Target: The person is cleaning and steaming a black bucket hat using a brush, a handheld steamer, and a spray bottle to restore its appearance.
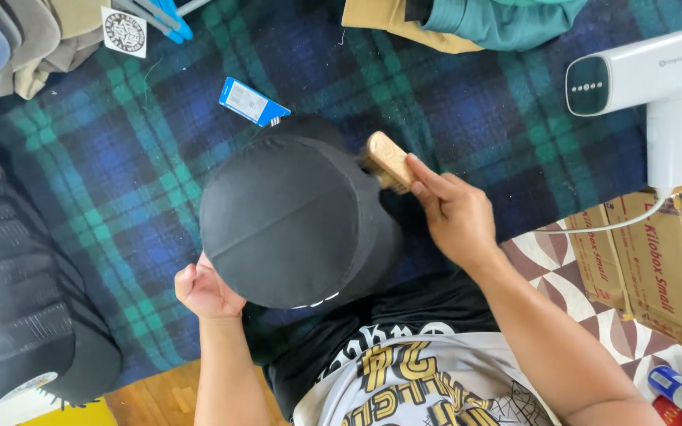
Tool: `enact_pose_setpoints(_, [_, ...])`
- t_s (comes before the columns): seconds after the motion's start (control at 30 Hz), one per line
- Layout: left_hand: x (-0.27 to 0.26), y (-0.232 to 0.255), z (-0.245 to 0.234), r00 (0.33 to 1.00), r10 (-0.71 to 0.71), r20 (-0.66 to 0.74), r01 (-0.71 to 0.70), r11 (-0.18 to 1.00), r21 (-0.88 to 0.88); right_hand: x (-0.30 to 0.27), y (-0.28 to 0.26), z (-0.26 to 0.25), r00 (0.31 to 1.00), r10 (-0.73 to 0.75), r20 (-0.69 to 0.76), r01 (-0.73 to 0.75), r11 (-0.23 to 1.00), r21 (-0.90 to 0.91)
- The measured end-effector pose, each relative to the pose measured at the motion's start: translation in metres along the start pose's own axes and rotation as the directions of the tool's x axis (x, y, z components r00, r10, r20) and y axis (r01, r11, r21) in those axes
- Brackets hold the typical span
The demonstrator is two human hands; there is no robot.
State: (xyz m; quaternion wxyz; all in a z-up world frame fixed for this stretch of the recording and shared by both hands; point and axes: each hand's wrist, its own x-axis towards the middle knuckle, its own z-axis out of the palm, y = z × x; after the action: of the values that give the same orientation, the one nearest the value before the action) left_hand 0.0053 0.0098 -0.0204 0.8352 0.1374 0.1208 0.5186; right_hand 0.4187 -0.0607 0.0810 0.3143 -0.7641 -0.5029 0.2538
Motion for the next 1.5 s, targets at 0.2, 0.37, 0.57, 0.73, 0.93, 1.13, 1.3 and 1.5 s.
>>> enact_pose_setpoints(0.2, [-0.002, 0.002, -0.004, 0.999, -0.042, -0.022, 0.042, 0.999, 0.029, -0.034, -0.022, 0.005, 0.968, 0.023, -0.249, 0.099, 0.881, 0.464])
enact_pose_setpoints(0.37, [0.008, -0.004, 0.052, 0.999, -0.046, 0.018, 0.047, 0.999, -0.022, -0.058, -0.030, 0.031, 0.993, 0.100, -0.062, -0.042, 0.798, 0.601])
enact_pose_setpoints(0.57, [0.009, -0.001, 0.059, 0.997, -0.051, 0.062, 0.055, 0.996, -0.069, -0.065, -0.035, 0.011, 0.971, 0.128, -0.201, 0.000, 0.843, 0.539])
enact_pose_setpoints(0.73, [0.006, 0.002, 0.054, 0.995, -0.057, 0.087, 0.065, 0.994, -0.092, -0.075, -0.043, 0.030, 0.982, 0.122, -0.147, -0.002, 0.774, 0.633])
enact_pose_setpoints(0.93, [0.002, 0.004, 0.056, 0.993, -0.060, 0.104, 0.071, 0.992, -0.108, -0.061, -0.067, -0.002, 0.969, 0.214, -0.121, -0.107, 0.811, 0.576])
enact_pose_setpoints(1.13, [-0.004, 0.000, 0.052, 0.992, -0.060, 0.113, 0.075, 0.989, -0.129, -0.058, -0.021, 0.037, 0.985, 0.159, -0.068, -0.108, 0.875, 0.472])
enact_pose_setpoints(1.3, [0.002, 0.000, 0.050, 0.993, -0.045, 0.113, 0.056, 0.994, -0.094, -0.079, -0.046, 0.016, 0.971, 0.124, -0.203, 0.035, 0.770, 0.637])
enact_pose_setpoints(1.5, [-0.005, -0.001, 0.037, 0.998, -0.013, 0.057, 0.015, 0.999, -0.033, -0.102, -0.048, 0.052, 0.984, 0.167, -0.059, -0.093, 0.770, 0.631])
